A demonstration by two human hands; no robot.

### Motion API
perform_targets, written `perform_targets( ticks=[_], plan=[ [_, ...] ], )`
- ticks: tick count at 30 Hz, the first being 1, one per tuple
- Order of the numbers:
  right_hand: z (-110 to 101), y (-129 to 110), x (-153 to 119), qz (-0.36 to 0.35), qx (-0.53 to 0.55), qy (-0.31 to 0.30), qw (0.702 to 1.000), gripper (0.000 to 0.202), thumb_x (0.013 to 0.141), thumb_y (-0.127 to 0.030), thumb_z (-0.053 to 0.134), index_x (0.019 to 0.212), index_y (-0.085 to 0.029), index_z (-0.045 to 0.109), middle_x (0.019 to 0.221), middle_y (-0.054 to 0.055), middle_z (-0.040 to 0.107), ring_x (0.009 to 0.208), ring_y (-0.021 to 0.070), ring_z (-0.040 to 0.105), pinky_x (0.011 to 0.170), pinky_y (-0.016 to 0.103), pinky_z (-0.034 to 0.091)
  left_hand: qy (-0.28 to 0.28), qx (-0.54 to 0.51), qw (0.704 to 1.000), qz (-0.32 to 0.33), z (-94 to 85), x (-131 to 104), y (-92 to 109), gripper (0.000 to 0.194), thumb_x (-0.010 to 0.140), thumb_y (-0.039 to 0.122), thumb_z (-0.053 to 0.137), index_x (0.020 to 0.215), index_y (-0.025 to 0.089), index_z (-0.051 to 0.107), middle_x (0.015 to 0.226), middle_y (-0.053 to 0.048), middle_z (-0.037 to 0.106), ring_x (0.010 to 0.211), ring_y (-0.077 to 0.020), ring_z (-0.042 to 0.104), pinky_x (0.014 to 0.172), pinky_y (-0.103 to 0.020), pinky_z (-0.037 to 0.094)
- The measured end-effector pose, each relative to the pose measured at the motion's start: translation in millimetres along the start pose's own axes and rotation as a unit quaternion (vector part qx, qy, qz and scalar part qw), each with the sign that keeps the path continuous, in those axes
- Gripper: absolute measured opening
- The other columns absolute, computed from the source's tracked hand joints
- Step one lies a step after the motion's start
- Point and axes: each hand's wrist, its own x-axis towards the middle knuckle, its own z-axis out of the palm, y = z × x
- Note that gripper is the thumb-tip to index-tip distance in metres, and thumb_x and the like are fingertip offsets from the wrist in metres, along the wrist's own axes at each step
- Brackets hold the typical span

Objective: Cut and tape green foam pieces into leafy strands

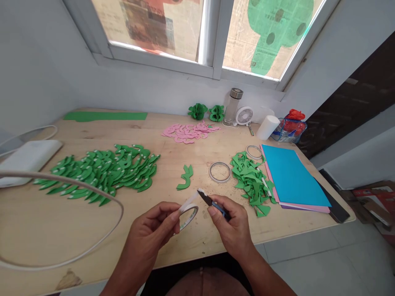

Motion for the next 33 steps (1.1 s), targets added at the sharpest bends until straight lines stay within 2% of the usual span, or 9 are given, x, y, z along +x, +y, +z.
perform_targets(
  ticks=[11,17,25,33],
  plan=[
    [-0.7,-2.6,1.1,-0.041,-0.050,0.027,0.998,0.021,0.085,-0.028,0.056,0.094,-0.018,0.071,0.082,0.004,0.070,0.072,0.0154,0.062,0.065,0.023,0.049,-0.013,0.008,1.000,-0.001,-5.4,0.6,-3.5,0.030,0.065,0.042,0.074,0.079,0.017,0.065,0.049,0.004,0.050,0.044,-0.0056,0.032,0.042,-0.018,0.019],
    [0.6,-2.2,3.5,-0.004,-0.034,0.011,0.999,0.025,0.079,-0.030,0.062,0.100,-0.019,0.069,0.079,0.002,0.065,0.062,0.0118,0.055,0.054,0.020,0.045,0.004,-0.013,1.000,0.006,-5.9,1.5,-4.8,0.030,0.065,0.042,0.074,0.078,0.017,0.064,0.049,0.003,0.051,0.045,-0.0058,0.034,0.042,-0.017,0.021],
    [2.7,-5.9,1.9,0.036,0.019,-0.016,0.999,0.024,0.080,-0.032,0.061,0.097,-0.019,0.070,0.084,0.002,0.067,0.068,0.0126,0.057,0.060,0.020,0.048,0.002,-0.029,0.999,0.018,-3.9,-0.5,-4.8,0.028,0.065,0.040,0.075,0.077,0.017,0.064,0.050,0.002,0.052,0.048,-0.0070,0.038,0.043,-0.016,0.023],
    [2.1,-7.4,1.2,0.053,0.043,-0.035,0.997,0.026,0.079,-0.033,0.062,0.099,-0.018,0.069,0.078,0.001,0.065,0.064,0.0117,0.054,0.056,0.020,0.045,-0.020,-0.020,0.999,0.020,-3.8,0.3,-8.4,0.027,0.068,0.040,0.073,0.078,0.017,0.063,0.050,0.003,0.052,0.047,-0.0067,0.036,0.043,-0.017,0.021]
  ],
)
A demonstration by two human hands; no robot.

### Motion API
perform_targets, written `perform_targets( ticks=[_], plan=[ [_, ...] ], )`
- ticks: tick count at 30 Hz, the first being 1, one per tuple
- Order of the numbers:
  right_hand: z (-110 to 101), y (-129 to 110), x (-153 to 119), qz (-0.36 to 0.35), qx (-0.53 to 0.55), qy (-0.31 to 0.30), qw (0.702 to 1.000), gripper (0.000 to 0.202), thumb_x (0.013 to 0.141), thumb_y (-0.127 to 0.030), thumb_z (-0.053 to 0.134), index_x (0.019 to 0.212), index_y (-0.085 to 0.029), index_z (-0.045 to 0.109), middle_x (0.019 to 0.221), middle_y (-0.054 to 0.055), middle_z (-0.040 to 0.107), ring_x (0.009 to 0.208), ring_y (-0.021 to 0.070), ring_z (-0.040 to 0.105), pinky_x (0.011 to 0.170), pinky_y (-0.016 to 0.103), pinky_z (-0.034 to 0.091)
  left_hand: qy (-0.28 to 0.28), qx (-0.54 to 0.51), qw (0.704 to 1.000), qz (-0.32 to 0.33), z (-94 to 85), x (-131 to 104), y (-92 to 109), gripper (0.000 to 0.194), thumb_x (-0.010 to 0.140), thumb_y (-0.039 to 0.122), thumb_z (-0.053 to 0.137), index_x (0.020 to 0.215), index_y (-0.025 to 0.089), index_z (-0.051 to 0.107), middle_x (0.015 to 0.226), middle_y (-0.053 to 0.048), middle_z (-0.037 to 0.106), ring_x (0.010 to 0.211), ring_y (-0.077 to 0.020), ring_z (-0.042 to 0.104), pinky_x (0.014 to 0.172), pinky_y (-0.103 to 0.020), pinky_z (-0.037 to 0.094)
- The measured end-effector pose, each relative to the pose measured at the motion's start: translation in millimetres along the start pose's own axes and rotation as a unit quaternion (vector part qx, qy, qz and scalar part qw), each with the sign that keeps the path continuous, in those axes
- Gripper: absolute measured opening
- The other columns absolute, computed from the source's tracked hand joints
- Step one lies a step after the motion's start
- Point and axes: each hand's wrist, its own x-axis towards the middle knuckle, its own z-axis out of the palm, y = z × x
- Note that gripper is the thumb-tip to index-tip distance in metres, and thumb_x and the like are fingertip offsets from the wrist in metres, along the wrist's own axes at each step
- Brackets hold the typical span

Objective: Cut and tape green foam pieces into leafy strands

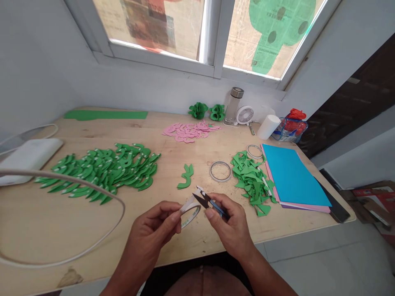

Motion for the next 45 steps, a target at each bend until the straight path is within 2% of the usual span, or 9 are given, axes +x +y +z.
perform_targets(
  ticks=[16,25,33,39,45],
  plan=[
    [0.4,-0.5,0.0,-0.020,-0.007,-0.011,1.000,0.026,0.082,-0.033,0.061,0.103,-0.021,0.069,0.085,0.002,0.067,0.072,0.0127,0.057,0.059,0.019,0.044,-0.011,0.017,1.000,-0.013,-1.0,3.2,-0.4,0.030,0.068,0.043,0.072,0.079,0.016,0.063,0.050,0.004,0.051,0.045,-0.0054,0.032,0.043,-0.017,0.018],
    [1.2,0.6,-0.3,-0.051,-0.018,0.007,0.999,0.021,0.082,-0.027,0.060,0.099,-0.019,0.070,0.088,0.002,0.071,0.077,0.0139,0.062,0.067,0.021,0.047,-0.013,0.016,1.000,-0.019,-1.6,2.7,0.6,0.031,0.069,0.043,0.072,0.082,0.016,0.063,0.050,0.004,0.050,0.045,-0.0051,0.032,0.043,-0.017,0.018],
    [-0.2,0.3,1.5,-0.063,-0.029,0.007,0.998,0.020,0.083,-0.027,0.059,0.099,-0.020,0.070,0.083,0.001,0.070,0.076,0.0131,0.062,0.066,0.019,0.046,-0.026,0.023,0.999,-0.014,-3.3,4.1,-0.9,0.031,0.070,0.044,0.071,0.082,0.016,0.063,0.051,0.004,0.051,0.045,-0.0055,0.032,0.043,-0.018,0.018],
    [-0.2,0.1,2.1,-0.091,-0.060,0.026,0.994,0.019,0.084,-0.024,0.059,0.099,-0.020,0.070,0.087,0.001,0.071,0.078,0.0126,0.063,0.068,0.019,0.047,-0.030,0.025,0.999,-0.013,-2.4,5.4,0.4,0.033,0.070,0.044,0.071,0.083,0.015,0.063,0.051,0.003,0.051,0.045,-0.0056,0.032,0.043,-0.019,0.018],
    [0.2,0.8,1.9,-0.112,-0.089,0.051,0.988,0.017,0.084,-0.024,0.058,0.096,-0.019,0.069,0.084,0.002,0.070,0.074,0.0118,0.062,0.067,0.019,0.047,-0.011,0.024,1.000,-0.017,-0.8,2.9,4.2,0.032,0.068,0.043,0.072,0.082,0.016,0.063,0.050,0.003,0.051,0.046,-0.0063,0.033,0.043,-0.019,0.018]
  ],
)
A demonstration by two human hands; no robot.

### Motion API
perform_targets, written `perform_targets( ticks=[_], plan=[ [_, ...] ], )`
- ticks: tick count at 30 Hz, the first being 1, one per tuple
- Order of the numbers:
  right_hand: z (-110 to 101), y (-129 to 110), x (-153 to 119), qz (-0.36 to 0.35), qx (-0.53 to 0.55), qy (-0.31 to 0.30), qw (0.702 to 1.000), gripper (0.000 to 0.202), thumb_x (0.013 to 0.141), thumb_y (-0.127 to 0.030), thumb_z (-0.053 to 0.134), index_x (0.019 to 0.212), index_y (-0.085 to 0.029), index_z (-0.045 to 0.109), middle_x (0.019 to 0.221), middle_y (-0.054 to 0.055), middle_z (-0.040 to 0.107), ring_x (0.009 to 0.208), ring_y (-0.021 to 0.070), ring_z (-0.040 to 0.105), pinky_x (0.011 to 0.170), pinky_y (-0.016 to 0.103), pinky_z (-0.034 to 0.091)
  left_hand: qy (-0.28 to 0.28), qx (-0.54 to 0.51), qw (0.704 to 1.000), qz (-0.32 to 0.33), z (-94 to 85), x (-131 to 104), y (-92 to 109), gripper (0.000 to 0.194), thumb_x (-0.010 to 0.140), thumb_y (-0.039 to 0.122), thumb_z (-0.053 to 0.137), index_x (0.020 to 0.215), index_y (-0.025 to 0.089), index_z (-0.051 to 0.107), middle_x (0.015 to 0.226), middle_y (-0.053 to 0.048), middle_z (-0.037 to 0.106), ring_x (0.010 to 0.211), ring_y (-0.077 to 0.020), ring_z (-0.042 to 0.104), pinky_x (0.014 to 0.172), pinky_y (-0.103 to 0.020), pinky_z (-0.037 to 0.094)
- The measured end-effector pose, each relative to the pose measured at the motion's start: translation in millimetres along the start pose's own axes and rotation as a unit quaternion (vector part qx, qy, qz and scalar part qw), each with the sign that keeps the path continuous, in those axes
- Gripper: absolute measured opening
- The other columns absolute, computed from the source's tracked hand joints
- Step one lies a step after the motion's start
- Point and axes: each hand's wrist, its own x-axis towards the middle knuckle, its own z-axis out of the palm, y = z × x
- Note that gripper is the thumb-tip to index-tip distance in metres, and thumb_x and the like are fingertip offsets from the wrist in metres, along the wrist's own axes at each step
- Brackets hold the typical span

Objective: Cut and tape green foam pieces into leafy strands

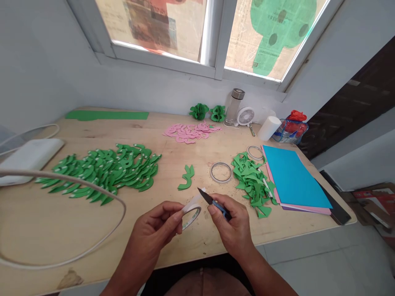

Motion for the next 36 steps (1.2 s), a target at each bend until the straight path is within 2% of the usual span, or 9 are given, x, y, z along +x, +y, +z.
perform_targets(
  ticks=[5,10,19,25,32,36],
  plan=[
    [-0.6,-2.5,1.6,0.018,-0.004,-0.013,1.000,0.024,0.081,-0.030,0.061,0.102,-0.019,0.068,0.077,0.001,0.065,0.063,0.0111,0.056,0.057,0.019,0.046,0.026,-0.022,0.999,0.001,0.9,-0.2,0.4,0.031,0.065,0.041,0.073,0.080,0.016,0.064,0.049,0.003,0.052,0.045,-0.0062,0.033,0.042,-0.018,0.019],
    [1.2,-3.6,4.3,0.056,0.038,-0.032,0.997,0.024,0.080,-0.031,0.062,0.100,-0.020,0.068,0.083,0.002,0.066,0.066,0.0119,0.057,0.057,0.020,0.047,0.038,-0.042,0.998,0.015,1.3,-0.3,0.6,0.025,0.065,0.037,0.074,0.076,0.017,0.064,0.050,0.002,0.053,0.047,-0.0071,0.039,0.044,-0.017,0.023],
    [4.7,-6.0,5.1,0.101,0.076,-0.065,0.990,0.026,0.079,-0.033,0.062,0.100,-0.019,0.069,0.077,0.000,0.063,0.063,0.0107,0.053,0.055,0.019,0.044,0.023,-0.043,0.998,0.036,3.0,-2.6,1.5,0.023,0.068,0.038,0.071,0.074,0.016,0.063,0.049,0.002,0.051,0.047,-0.0067,0.035,0.043,-0.018,0.021],
    [6.2,-6.8,4.2,0.097,0.082,-0.062,0.990,0.027,0.079,-0.032,0.062,0.101,-0.017,0.068,0.080,0.002,0.065,0.066,0.0118,0.055,0.057,0.020,0.045,-0.017,-0.020,0.999,0.017,-4.6,1.3,-4.4,0.029,0.069,0.043,0.071,0.077,0.017,0.063,0.051,0.002,0.052,0.047,-0.0072,0.034,0.044,-0.019,0.020],
    [6.5,-5.5,3.8,0.096,0.082,-0.064,0.990,0.025,0.079,-0.031,0.062,0.100,-0.018,0.068,0.082,0.002,0.066,0.067,0.0122,0.056,0.058,0.020,0.045,-0.002,-0.006,1.000,0.021,-1.2,-0.1,-3.7,0.028,0.070,0.043,0.070,0.077,0.016,0.063,0.050,0.002,0.050,0.046,-0.0067,0.032,0.044,-0.020,0.017],
    [6.4,-5.9,3.9,0.089,0.083,-0.061,0.991,0.025,0.079,-0.031,0.062,0.100,-0.018,0.068,0.080,0.002,0.065,0.066,0.0120,0.055,0.057,0.020,0.045,-0.016,0.004,1.000,0.012,-2.4,2.6,-3.1,0.030,0.068,0.045,0.070,0.076,0.016,0.064,0.050,0.002,0.050,0.045,-0.0069,0.032,0.043,-0.019,0.018]
  ],
)
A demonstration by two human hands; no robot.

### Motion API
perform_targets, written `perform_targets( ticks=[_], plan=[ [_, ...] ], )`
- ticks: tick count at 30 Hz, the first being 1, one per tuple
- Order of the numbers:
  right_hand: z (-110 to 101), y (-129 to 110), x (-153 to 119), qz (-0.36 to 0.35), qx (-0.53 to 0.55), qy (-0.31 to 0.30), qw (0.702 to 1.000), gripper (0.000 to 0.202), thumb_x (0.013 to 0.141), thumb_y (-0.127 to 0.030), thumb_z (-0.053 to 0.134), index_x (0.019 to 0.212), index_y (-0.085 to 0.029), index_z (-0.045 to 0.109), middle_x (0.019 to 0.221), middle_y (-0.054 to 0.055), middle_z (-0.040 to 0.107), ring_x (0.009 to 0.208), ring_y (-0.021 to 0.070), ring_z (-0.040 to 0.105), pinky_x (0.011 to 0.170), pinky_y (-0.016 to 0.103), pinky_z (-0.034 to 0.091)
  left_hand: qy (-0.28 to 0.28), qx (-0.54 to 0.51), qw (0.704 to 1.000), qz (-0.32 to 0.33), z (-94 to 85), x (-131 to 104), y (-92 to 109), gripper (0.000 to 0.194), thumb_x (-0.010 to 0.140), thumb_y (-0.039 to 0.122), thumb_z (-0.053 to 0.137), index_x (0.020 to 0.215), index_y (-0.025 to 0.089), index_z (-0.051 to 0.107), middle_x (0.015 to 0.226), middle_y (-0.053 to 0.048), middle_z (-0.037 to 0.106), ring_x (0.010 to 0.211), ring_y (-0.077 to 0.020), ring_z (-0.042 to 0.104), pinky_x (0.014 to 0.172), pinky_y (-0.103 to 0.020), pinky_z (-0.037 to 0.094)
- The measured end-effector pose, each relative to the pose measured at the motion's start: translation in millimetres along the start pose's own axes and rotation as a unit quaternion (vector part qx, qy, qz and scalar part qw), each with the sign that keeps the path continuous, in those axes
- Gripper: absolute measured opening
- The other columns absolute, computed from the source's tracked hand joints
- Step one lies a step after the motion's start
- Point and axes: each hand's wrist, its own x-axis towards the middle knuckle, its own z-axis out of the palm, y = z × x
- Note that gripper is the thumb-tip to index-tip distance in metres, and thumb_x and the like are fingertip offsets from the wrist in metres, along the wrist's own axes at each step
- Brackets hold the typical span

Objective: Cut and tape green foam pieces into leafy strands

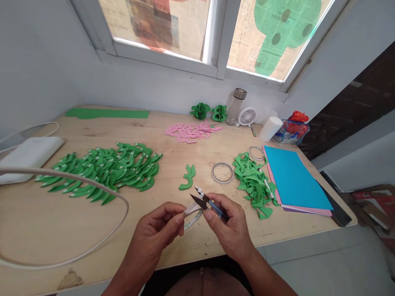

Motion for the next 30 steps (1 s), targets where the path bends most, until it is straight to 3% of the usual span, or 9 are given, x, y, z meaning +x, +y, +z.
perform_targets(
  ticks=[7,30],
  plan=[
    [-0.3,1.4,-0.4,0.003,-0.005,-0.010,1.000,0.027,0.080,-0.033,0.061,0.101,-0.017,0.068,0.082,0.002,0.065,0.067,0.0120,0.055,0.058,0.020,0.045,-0.023,-0.001,1.000,-0.011,-3.8,3.7,-2.7,0.034,0.069,0.048,0.070,0.079,0.016,0.065,0.050,0.002,0.050,0.045,-0.0064,0.032,0.041,-0.018,0.019],
    [-1.8,2.0,-2.1,-0.098,-0.122,0.046,0.987,0.023,0.084,-0.030,0.057,0.102,-0.019,0.067,0.075,0.001,0.063,0.061,0.0121,0.054,0.057,0.023,0.044,-0.034,0.005,0.999,-0.010,-3.5,1.7,-4.1,0.031,0.072,0.046,0.069,0.081,0.017,0.062,0.054,0.002,0.051,0.050,-0.0079,0.037,0.046,-0.018,0.022]
  ],
)
